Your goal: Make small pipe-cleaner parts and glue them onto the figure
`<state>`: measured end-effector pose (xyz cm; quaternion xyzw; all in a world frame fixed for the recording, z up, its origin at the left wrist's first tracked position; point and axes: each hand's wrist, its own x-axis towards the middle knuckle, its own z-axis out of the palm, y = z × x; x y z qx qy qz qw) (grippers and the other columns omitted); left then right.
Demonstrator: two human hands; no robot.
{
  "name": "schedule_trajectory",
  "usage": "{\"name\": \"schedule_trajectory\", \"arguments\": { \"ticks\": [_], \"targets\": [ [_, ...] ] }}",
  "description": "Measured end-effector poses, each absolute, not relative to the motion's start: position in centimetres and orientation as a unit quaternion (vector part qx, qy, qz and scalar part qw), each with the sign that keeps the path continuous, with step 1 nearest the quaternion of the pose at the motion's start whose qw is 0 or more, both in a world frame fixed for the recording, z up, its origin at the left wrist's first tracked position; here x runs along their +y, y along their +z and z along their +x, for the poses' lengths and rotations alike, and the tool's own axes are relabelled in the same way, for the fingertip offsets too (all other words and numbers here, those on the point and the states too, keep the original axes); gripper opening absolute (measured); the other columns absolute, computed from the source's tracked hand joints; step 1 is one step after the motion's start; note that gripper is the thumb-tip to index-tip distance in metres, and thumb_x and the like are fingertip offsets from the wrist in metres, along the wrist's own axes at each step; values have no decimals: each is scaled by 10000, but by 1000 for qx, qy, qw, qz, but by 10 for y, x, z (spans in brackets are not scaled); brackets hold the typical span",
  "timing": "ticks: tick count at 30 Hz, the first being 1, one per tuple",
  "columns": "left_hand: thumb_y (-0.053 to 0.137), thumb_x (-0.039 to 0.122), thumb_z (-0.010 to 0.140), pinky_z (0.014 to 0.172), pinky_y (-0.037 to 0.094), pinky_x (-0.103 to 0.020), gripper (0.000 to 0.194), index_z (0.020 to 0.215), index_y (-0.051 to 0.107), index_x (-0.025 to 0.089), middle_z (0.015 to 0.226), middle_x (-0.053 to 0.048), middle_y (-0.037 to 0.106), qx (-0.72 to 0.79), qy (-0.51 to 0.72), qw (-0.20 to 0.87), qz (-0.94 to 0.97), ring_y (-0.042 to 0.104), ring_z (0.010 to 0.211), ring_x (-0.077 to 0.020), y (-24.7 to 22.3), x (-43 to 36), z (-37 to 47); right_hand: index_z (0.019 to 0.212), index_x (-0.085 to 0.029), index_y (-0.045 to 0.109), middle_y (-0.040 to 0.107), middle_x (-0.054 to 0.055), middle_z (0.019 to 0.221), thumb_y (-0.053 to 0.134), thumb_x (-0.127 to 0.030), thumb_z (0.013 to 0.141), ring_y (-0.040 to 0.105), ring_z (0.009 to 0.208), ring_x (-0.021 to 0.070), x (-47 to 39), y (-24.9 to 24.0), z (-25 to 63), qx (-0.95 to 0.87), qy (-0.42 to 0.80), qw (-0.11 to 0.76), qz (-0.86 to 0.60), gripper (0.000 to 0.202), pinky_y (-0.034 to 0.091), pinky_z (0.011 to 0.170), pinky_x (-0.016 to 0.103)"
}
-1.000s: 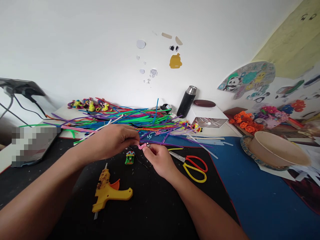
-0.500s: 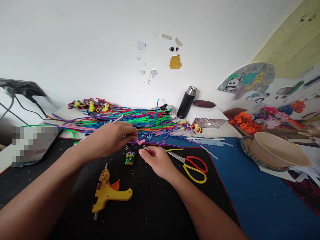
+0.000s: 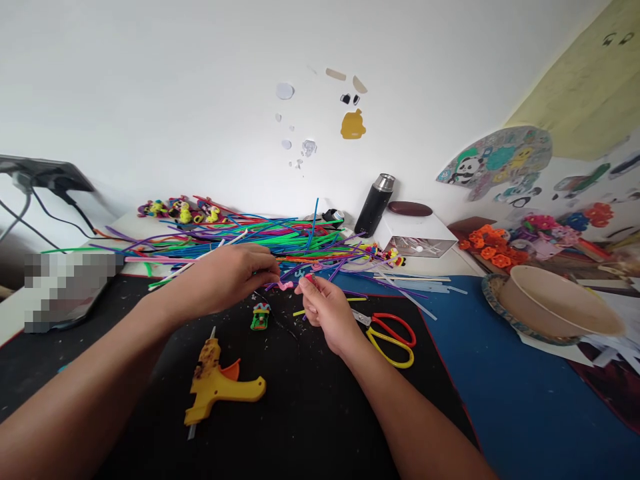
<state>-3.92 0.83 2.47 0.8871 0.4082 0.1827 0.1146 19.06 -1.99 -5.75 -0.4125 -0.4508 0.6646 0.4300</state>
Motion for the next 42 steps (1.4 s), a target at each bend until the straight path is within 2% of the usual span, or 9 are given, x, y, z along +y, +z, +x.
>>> {"name": "schedule_trajectory", "arguments": {
  "ticks": [9, 18, 22, 26, 30, 35, 36, 39, 42],
  "targets": [
    [585, 279, 1086, 792, 458, -338, 283, 909, 805, 250, 872, -51, 765, 352, 140, 49, 924, 669, 831, -229, 20, 6, -31, 794, -256, 499, 315, -101, 628, 806, -781, 807, 250, 534, 101, -21, -62, 189, -485, 641, 430, -412, 608, 169, 503, 288],
    [632, 235, 1083, 802, 402, -400, 278, 839, 767, 233, 815, -49, 727, 342, 89, -44, 935, 630, 846, -263, 20, -1, -23, 836, -222, 590, 473, -41, 756, 750, -598, 926, 391, 684, 143, -24, -66, 189, -579, 546, 413, -443, 419, 317, 621, 289],
    [665, 198, 1054, 794, 397, -410, 247, 823, 744, 230, 825, -52, 729, 339, 78, -73, 935, 628, 854, -269, 21, -4, -20, 830, -225, 569, 439, -59, 735, 725, -577, 947, 376, 688, 146, -24, -67, 190, -611, 512, 391, -460, 402, 299, 634, 299],
    [720, 155, 1010, 770, 404, -409, 218, 802, 720, 219, 811, -48, 720, 333, 69, -106, 934, 626, 841, -272, 24, -9, -16, 759, -244, 466, 387, -70, 695, 705, -565, 954, 340, 649, 141, -25, -67, 188, -636, 487, 362, -478, 446, 254, 606, 309],
    [744, 132, 990, 791, 460, -417, 190, 818, 717, 209, 835, -49, 735, 316, 52, -135, 938, 644, 857, -276, 25, -13, -10, 732, -247, 446, 425, -61, 679, 692, -489, 951, 348, 640, 143, -25, -67, 186, -645, 479, 343, -487, 409, 241, 599, 312],
    [652, 161, 1062, 1025, 536, -488, 118, 1089, 763, 191, 1201, -125, 816, 253, 225, -211, 917, 671, 1236, -347, 30, -19, -8, 767, -233, 577, 433, -65, 663, 744, -494, 889, 364, 618, 137, -24, -67, 186, -576, 544, 396, -464, 334, 253, 591, 304],
    [653, 161, 1063, 1031, 547, -477, 138, 1152, 753, 196, 1215, -121, 817, 237, 277, -230, 902, 685, 1217, -330, 32, -22, -9, 797, -230, 616, 420, -72, 649, 760, -506, 873, 354, 597, 132, -24, -65, 186, -549, 571, 405, -457, 320, 246, 581, 303],
    [697, 156, 1040, 876, 575, -381, 152, 1173, 734, 220, 1010, -58, 821, 234, 386, -249, 857, 718, 915, -240, 37, -26, -14, 892, -218, 692, 361, -106, 600, 802, -516, 821, 272, 526, 108, -23, -59, 186, -464, 650, 415, -435, 325, 192, 541, 299],
    [654, 261, 1083, 777, 547, -330, 121, 1064, 763, 215, 920, -36, 801, 363, 363, -90, 854, 716, 810, -204, 38, -21, -16, 894, -206, 694, 334, -126, 572, 829, -511, 780, 213, 498, 88, -23, -54, 186, -419, 687, 424, -416, 353, 142, 517, 299]
  ]
}}
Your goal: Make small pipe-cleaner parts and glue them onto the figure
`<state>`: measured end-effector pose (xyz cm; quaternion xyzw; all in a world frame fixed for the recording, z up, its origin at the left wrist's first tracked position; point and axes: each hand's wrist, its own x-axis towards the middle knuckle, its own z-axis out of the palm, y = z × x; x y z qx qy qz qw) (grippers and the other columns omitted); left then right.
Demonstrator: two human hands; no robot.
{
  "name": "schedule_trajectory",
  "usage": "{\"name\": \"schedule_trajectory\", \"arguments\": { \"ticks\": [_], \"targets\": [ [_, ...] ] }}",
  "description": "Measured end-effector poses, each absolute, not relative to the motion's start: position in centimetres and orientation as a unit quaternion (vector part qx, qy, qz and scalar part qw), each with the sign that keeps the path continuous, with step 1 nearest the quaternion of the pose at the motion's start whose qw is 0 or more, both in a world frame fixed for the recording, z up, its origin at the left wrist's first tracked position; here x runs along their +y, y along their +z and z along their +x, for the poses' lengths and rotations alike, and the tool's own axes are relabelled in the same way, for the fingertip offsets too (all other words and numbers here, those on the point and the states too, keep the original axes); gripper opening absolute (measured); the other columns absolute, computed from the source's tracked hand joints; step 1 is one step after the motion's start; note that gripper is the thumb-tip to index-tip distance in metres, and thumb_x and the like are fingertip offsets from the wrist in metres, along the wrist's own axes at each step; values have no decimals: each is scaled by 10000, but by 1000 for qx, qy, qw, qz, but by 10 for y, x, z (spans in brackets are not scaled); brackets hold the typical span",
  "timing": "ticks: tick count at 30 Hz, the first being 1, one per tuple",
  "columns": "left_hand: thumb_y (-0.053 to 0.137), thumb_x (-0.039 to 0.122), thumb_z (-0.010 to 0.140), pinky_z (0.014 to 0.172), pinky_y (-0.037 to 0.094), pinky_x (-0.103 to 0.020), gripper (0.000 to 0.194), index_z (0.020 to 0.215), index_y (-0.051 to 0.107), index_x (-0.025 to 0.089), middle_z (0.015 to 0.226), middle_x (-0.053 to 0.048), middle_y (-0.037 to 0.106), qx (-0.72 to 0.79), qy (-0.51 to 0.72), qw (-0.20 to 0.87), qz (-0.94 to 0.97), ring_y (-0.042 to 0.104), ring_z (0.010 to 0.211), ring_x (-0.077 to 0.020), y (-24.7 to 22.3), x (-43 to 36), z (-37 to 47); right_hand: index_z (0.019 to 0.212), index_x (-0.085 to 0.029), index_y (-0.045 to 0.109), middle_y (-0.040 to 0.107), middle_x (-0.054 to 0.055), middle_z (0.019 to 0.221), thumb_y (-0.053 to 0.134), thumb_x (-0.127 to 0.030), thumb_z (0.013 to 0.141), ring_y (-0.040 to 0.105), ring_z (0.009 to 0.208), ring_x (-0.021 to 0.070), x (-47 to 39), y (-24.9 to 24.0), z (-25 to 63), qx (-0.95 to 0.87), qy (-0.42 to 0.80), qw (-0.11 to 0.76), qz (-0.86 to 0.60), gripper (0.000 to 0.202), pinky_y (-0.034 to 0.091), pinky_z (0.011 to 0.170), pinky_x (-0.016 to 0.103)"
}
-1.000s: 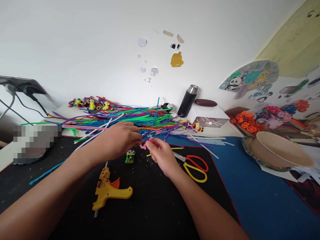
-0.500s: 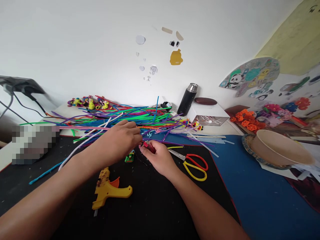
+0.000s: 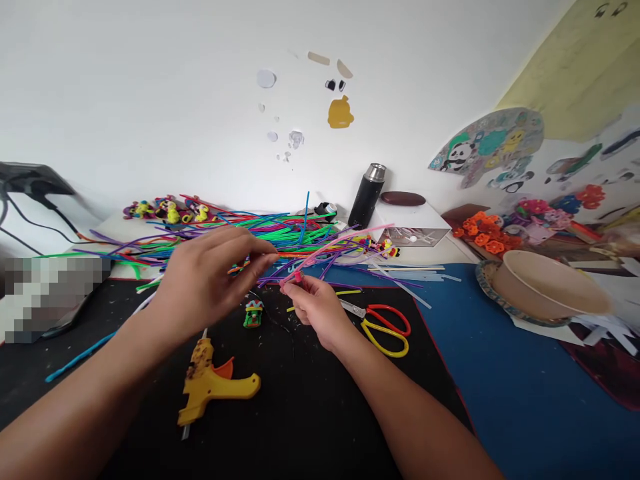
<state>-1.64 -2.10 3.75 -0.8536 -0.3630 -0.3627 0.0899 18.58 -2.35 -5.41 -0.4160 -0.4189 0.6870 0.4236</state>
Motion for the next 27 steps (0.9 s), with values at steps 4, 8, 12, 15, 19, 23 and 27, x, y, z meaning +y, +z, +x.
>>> {"name": "schedule_trajectory", "arguments": {
  "ticks": [4, 8, 12, 15, 19, 23, 27],
  "targets": [
    [621, 475, 1050, 769, 532, -327, 328, 1048, 839, 230, 1013, -52, 836, -468, -247, -123, -839, 753, 867, -234, 27, -5, -16, 866, -213, 664, 313, -132, 569, 856, -515, 771, 204, 491, 81, -24, -55, 186, -421, 684, 433, -409, 370, 132, 504, 297],
    [597, 555, 1014, 791, 524, -326, 407, 1058, 851, 240, 1040, -53, 840, -487, -206, -210, -822, 743, 890, -240, 18, 3, -14, 847, -221, 636, 352, -114, 593, 875, -579, 793, 260, 506, 89, -25, -62, 184, -453, 656, 430, -424, 433, 162, 507, 294],
    [592, 518, 984, 743, 504, -313, 377, 1041, 844, 243, 985, -36, 830, -493, -163, -250, -817, 722, 850, -228, 18, 2, -11, 844, -220, 633, 395, -93, 628, 860, -593, 829, 282, 532, 97, -26, -68, 182, -485, 635, 424, -426, 437, 192, 515, 290],
    [607, 498, 960, 720, 497, -295, 345, 997, 836, 243, 928, -14, 821, -492, -147, -284, -810, 716, 815, -214, 20, 2, -10, 830, -221, 627, 395, -84, 646, 861, -595, 833, 278, 546, 101, -27, -69, 182, -496, 628, 421, -427, 442, 202, 520, 290],
    [603, 478, 965, 688, 482, -280, 330, 960, 822, 232, 881, 0, 807, -485, -146, -299, -809, 691, 760, -197, 22, 3, -11, 859, -221, 648, 385, -78, 655, 862, -640, 829, 275, 561, 109, -28, -67, 182, -501, 636, 416, -415, 472, 201, 522, 291],
    [607, 528, 981, 676, 472, -267, 371, 958, 809, 217, 850, 1, 779, -469, -152, -332, -804, 656, 740, -183, 19, 9, -18, 863, -217, 650, 379, -73, 673, 867, -712, 812, 262, 571, 105, -29, -63, 183, -506, 653, 403, -393, 542, 190, 521, 289],
    [674, 612, 955, 752, 523, -271, 425, 963, 802, 206, 878, -12, 793, -451, -178, -397, -779, 699, 821, -201, 17, 18, -30, 876, -205, 684, 360, -76, 652, 815, -816, 814, 264, 562, 108, -29, -62, 185, -517, 657, 393, -383, 628, 178, 518, 294]
  ]
}}
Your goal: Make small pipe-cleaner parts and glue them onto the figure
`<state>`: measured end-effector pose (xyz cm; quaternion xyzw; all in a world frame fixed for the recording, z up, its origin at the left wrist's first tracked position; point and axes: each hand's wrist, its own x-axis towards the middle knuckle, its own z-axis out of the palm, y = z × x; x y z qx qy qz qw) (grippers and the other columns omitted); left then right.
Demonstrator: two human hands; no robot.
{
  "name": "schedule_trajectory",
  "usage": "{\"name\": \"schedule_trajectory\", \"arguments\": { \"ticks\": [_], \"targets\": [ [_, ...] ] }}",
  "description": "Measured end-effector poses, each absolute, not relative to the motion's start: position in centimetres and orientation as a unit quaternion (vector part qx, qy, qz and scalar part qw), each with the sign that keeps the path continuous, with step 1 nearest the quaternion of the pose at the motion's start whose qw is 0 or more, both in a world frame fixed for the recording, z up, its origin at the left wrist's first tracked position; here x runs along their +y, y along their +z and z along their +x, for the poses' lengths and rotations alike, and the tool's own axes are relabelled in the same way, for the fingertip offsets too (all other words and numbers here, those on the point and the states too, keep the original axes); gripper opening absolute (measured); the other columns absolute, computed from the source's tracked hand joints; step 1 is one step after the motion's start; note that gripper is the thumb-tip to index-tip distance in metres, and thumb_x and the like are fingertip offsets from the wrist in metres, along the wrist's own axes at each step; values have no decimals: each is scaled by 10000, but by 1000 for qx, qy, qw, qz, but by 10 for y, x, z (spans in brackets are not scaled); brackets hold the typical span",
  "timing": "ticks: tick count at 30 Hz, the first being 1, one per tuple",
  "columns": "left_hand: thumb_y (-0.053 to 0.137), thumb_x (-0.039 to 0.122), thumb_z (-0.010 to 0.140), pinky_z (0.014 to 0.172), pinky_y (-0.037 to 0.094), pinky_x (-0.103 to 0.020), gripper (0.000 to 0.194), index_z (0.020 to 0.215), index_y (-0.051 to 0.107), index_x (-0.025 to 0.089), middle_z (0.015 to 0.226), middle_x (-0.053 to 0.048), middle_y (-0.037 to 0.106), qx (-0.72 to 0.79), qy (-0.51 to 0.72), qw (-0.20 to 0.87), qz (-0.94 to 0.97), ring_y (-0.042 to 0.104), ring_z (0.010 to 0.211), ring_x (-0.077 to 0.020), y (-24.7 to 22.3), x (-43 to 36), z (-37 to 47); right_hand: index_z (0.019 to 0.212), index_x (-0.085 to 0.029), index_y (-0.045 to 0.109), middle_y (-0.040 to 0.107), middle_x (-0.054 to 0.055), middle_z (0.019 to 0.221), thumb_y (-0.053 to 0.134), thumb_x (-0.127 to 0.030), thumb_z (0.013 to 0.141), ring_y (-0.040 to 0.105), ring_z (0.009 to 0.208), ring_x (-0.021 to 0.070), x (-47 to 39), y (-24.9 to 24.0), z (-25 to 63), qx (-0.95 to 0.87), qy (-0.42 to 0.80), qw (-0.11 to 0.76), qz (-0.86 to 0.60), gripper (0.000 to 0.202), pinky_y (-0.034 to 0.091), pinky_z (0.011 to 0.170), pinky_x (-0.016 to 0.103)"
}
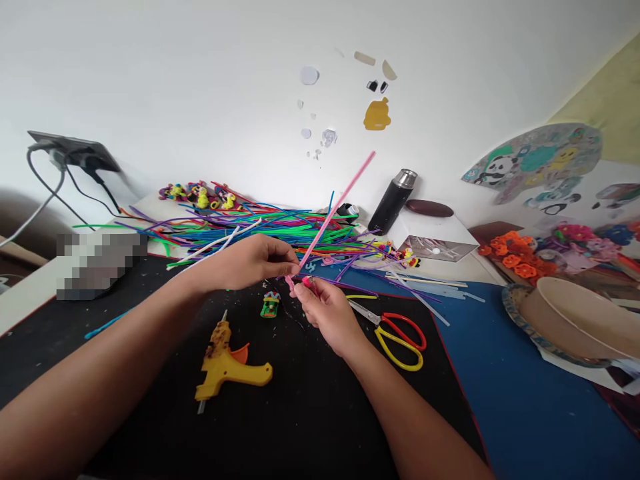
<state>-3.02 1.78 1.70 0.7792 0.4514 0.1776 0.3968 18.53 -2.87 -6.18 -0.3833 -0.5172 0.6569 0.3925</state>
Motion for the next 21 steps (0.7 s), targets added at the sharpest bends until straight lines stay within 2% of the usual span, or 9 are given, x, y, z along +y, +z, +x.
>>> {"name": "schedule_trajectory", "arguments": {
  "ticks": [5, 11, 16, 21],
  "targets": [
    [714, 617, 947, 786, 544, -278, 429, 951, 799, 196, 880, -23, 815, 439, 183, 433, 766, 722, 852, -211, 21, 22, -41, 803, -213, 667, 360, -72, 618, 677, -882, 890, 292, 546, 118, -31, -63, 188, -561, 639, 367, -378, 675, 200, 528, 297],
    [736, 608, 945, 727, 506, -262, 417, 904, 807, 199, 838, -13, 796, 440, 166, 410, 781, 687, 800, -190, 26, 18, -43, 689, -225, 554, 417, -43, 643, 592, -739, 1022, 390, 620, 144, -37, -63, 187, -661, 530, 332, -414, 613, 277, 603, 312],
    [731, 576, 957, 746, 512, -261, 393, 894, 815, 197, 831, -16, 799, 425, 167, 422, 783, 690, 805, -190, 30, 15, -41, 639, -245, 354, 327, -55, 631, 600, -652, 1005, 309, 623, 136, -39, -59, 185, -686, 473, 320, -451, 599, 216, 590, 322],
    [732, 541, 960, 731, 501, -259, 359, 883, 811, 199, 820, -11, 784, 414, 170, 426, 786, 672, 774, -178, 31, 14, -41, 626, -247, 372, 345, -51, 614, 585, -612, 973, 311, 607, 134, -42, -55, 183, -697, 458, 306, -459, 547, 219, 578, 324]
  ]
}}
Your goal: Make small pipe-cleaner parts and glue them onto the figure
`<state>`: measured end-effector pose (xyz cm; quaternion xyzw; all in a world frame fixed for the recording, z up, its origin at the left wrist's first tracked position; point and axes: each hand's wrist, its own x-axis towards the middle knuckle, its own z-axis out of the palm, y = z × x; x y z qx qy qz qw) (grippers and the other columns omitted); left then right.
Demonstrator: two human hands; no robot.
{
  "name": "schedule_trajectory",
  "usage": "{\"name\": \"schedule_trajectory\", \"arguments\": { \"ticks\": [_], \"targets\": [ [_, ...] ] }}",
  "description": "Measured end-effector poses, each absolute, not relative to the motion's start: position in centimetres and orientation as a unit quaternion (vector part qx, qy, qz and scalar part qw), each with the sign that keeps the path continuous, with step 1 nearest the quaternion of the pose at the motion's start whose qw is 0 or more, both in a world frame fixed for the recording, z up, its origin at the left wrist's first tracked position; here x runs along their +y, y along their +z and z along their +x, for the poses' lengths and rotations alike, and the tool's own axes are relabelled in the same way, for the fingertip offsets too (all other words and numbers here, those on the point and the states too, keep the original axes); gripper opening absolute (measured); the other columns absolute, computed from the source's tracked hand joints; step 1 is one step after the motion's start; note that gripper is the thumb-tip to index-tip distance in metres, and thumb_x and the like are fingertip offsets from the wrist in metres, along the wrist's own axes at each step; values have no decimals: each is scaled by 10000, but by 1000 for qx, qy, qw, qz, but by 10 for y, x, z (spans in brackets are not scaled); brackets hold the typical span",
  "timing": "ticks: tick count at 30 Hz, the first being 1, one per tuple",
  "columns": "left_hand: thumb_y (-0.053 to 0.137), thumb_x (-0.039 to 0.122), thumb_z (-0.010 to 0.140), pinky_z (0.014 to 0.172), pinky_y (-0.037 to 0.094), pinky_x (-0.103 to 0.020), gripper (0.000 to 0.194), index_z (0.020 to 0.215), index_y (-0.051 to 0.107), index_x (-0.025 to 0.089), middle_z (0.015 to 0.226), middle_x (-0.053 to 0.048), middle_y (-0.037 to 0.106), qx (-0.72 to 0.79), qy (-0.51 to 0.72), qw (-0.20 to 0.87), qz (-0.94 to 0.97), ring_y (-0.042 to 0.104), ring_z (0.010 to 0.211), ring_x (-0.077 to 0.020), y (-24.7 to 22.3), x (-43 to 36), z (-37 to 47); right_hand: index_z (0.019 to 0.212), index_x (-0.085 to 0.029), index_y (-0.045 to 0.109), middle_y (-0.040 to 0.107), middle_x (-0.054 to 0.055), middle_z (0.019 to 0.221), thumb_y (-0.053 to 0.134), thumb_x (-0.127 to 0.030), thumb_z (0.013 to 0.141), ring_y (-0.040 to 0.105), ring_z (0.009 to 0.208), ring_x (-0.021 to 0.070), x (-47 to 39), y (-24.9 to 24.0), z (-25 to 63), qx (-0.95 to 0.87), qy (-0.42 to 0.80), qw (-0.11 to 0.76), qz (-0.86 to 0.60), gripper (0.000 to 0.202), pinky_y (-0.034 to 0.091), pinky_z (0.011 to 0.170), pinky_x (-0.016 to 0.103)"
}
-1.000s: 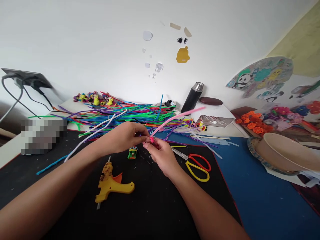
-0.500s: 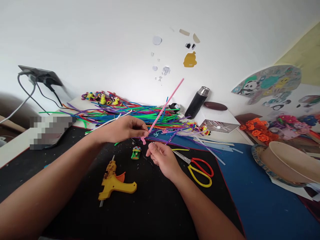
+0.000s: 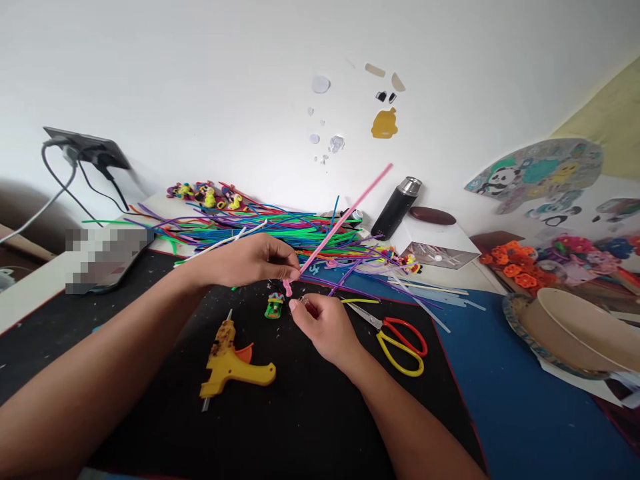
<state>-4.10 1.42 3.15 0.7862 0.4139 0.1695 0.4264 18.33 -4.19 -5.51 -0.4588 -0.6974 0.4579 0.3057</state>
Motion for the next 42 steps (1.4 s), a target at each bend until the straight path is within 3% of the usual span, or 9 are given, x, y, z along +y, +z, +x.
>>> {"name": "schedule_trajectory", "arguments": {
  "ticks": [14, 30, 42],
  "targets": [
    [711, 467, 977, 749, 506, -251, 272, 906, 801, 221, 856, 0, 787, 392, 157, 429, 798, 712, 803, -178, 32, 13, -40, 621, -241, 416, 426, -34, 587, 601, -543, 935, 343, 587, 137, -47, -57, 176, -706, 444, 305, -459, 474, 227, 572, 322],
    [734, 517, 970, 748, 513, -260, 325, 898, 811, 209, 842, -10, 786, 381, 158, 450, 792, 694, 784, -175, 31, 13, -38, 620, -239, 436, 442, -31, 584, 607, -519, 921, 348, 585, 139, -49, -54, 175, -697, 451, 315, -460, 445, 227, 572, 321],
    [716, 437, 992, 743, 509, -262, 254, 910, 806, 214, 852, 8, 789, 379, 152, 440, 800, 707, 786, -170, 29, 14, -38, 625, -241, 434, 413, -34, 586, 600, -507, 922, 323, 583, 140, -49, -55, 174, -692, 466, 314, -453, 432, 221, 571, 325]
  ]
}}
